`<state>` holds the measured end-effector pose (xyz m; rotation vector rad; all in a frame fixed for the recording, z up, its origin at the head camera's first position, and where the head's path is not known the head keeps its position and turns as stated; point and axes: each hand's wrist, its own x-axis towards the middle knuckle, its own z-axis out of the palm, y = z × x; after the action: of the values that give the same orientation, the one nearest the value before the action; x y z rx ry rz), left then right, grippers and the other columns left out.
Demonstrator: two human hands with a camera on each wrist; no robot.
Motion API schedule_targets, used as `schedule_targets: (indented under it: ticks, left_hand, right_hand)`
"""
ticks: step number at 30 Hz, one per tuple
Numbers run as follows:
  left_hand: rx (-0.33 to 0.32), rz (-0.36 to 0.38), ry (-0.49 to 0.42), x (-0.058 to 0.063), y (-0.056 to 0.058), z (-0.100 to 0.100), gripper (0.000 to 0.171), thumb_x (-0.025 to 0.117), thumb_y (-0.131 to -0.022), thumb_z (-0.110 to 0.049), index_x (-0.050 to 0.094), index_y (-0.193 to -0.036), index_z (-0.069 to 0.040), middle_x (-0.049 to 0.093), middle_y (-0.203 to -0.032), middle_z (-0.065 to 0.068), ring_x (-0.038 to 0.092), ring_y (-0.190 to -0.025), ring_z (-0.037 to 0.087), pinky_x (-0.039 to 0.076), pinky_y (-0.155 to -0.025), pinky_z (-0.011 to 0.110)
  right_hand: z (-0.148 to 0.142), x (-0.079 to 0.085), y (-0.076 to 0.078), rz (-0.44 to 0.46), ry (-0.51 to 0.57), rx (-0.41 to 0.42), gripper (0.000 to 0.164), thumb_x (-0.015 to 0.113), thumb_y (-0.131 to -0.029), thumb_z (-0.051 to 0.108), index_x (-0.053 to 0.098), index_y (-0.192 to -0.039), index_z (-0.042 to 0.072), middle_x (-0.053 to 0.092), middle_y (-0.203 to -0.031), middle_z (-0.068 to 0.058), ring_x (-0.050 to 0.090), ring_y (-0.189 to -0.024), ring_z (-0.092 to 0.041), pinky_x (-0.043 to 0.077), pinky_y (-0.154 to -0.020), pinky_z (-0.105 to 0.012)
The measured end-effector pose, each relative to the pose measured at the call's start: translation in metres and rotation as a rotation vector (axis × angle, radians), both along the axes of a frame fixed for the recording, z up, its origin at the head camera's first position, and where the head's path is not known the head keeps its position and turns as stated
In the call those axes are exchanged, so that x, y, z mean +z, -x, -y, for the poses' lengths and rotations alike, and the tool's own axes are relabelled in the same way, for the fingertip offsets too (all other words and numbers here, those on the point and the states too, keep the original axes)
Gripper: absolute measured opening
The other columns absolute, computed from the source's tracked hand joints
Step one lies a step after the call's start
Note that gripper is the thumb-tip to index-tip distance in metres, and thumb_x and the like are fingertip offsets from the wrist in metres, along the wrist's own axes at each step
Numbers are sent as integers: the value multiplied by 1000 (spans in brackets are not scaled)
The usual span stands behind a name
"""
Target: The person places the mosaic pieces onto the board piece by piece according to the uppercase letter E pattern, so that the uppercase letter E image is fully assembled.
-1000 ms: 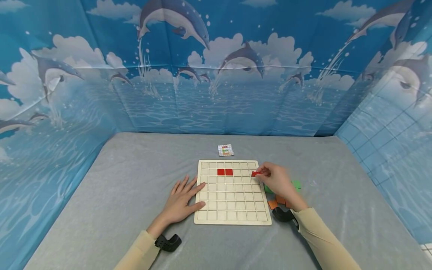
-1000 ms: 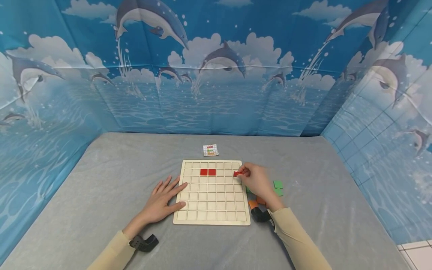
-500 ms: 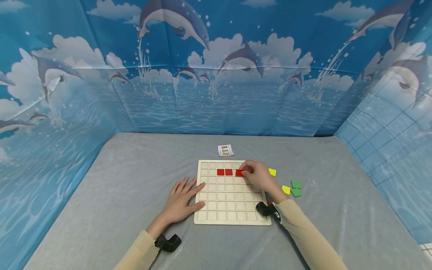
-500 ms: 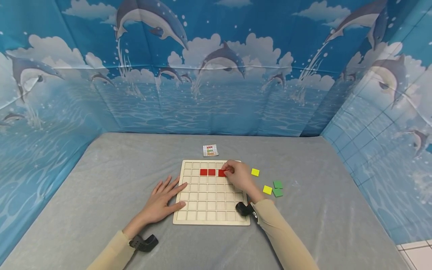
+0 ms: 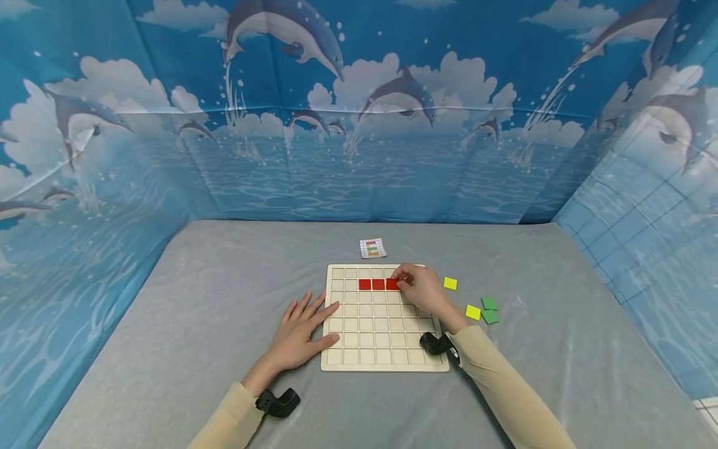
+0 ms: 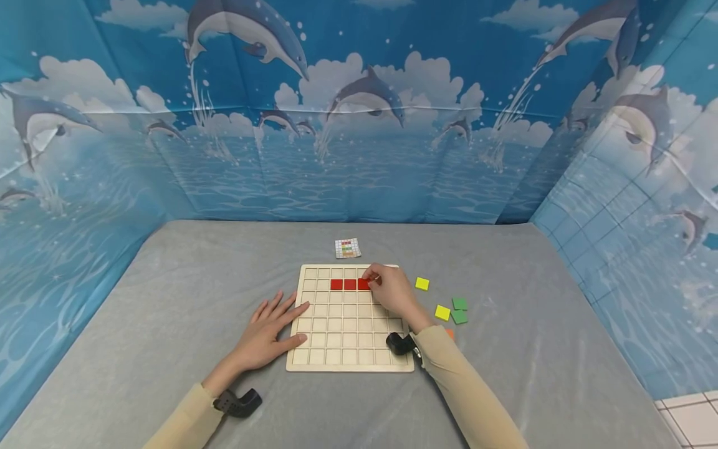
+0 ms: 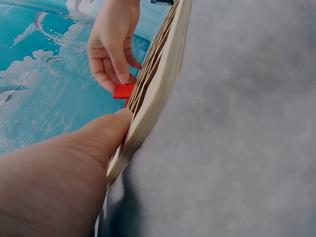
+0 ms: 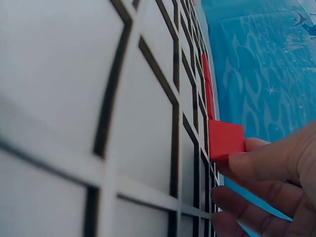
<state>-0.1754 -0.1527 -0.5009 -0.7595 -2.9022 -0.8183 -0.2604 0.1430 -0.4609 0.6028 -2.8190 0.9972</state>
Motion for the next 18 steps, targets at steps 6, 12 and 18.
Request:
schedule_targets:
  ticks: [6, 12, 18]
  left_hand:
    - [2, 0, 7, 0, 0, 0, 65, 51, -93, -54, 36, -149, -25, 20, -156, 6, 4, -143, 29, 0, -110, 51]
    - [3, 3, 5, 0, 0, 0, 65, 51, -93, -54, 36, -149, -25, 20, -155, 6, 4, -143, 29, 0, -110, 52]
    - [4, 4, 3, 1, 0, -1, 65, 51, -93, -54, 36, -148, -24, 20, -155, 6, 5, -143, 30, 1, -110, 53]
  right_hand:
    - [-2, -2, 1, 7, -50, 19, 20, 63, -86, -2, 71, -101, 9, 65, -92, -5, 56, -76, -18, 46, -65, -35]
    - [-2, -3, 0, 13, -68, 60, 20, 61, -88, -1, 69, -105, 6, 61, -99, -9, 53, -85, -23, 45, -74, -40]
    - [-3, -2, -2, 44, -91, 55, 20, 61, -89, 3, 68, -108, 4, 58, -103, -10, 50, -90, -24, 44, -77, -41]
